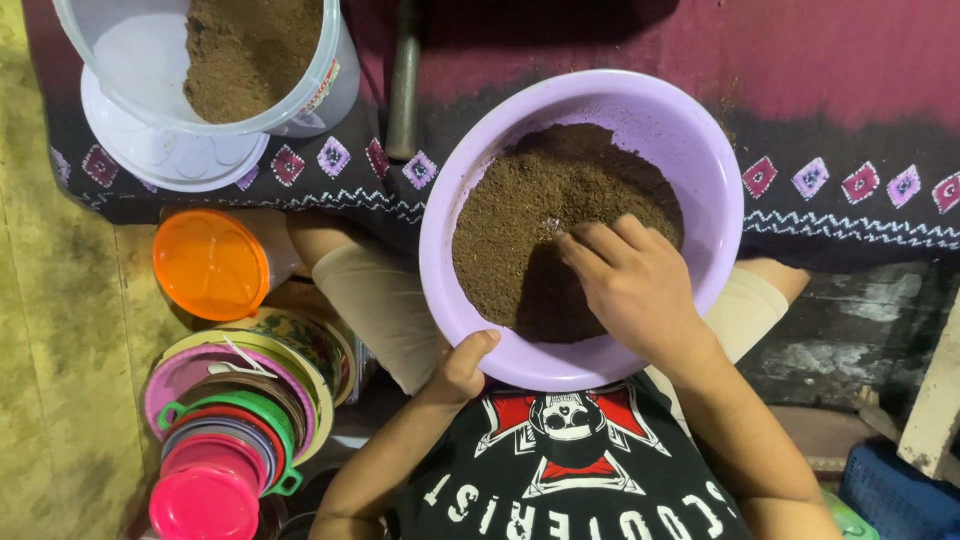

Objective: Mixing and sorting through granular material in a bowl by hand to remove impurities

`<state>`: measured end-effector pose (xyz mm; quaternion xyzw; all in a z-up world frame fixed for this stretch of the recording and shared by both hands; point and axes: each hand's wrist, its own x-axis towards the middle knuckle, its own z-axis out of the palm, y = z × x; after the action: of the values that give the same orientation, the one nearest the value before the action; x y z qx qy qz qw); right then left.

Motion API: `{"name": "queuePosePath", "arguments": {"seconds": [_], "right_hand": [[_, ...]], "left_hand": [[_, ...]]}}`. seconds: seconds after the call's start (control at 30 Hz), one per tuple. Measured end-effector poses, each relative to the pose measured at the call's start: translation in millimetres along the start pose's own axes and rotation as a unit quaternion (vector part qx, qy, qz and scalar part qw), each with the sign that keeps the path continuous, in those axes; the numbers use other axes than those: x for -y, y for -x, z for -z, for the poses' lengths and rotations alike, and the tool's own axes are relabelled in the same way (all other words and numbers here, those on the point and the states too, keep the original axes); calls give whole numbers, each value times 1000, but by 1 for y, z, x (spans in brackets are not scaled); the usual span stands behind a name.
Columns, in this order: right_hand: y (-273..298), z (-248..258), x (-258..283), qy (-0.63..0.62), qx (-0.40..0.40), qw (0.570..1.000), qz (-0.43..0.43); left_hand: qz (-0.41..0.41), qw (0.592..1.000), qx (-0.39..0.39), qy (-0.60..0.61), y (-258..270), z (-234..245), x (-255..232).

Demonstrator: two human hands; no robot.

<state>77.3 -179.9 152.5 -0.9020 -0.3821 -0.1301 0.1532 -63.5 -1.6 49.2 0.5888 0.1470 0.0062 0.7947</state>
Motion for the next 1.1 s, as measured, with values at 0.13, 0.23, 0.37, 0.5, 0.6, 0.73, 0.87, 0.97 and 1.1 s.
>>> {"name": "queuePosePath", "arguments": {"seconds": [0.13,0.23,0.37,0.5,0.6,0.73,0.87,0.97,1.1], "right_hand": [[-7,-9,1,39,26,999,13],[-5,-15,3,47,44,998,22],[1,-28,0,55,55,996,43],[10,-41,-3,69,53,995,55],[13,-50,-5,97,51,992,65],[-9,-30,-6,91,60,991,76],[-36,1,-19,-21,59,997,42],[-44,11,-40,-57,42,997,27],[-56,5,-43,-60,-11,998,32]], "left_hand": [[6,999,-14,47,-1,2,22],[0,998,-20,58,-4,-4,6],[-8,999,-18,38,1,5,33],[-16,1000,-16,13,-3,5,29],[-8,999,-40,30,-7,1,30],[14,994,-65,89,-8,5,67],[26,996,-66,46,-31,17,61],[25,991,-103,82,-44,14,73],[12,993,-105,53,-61,5,19]]}}
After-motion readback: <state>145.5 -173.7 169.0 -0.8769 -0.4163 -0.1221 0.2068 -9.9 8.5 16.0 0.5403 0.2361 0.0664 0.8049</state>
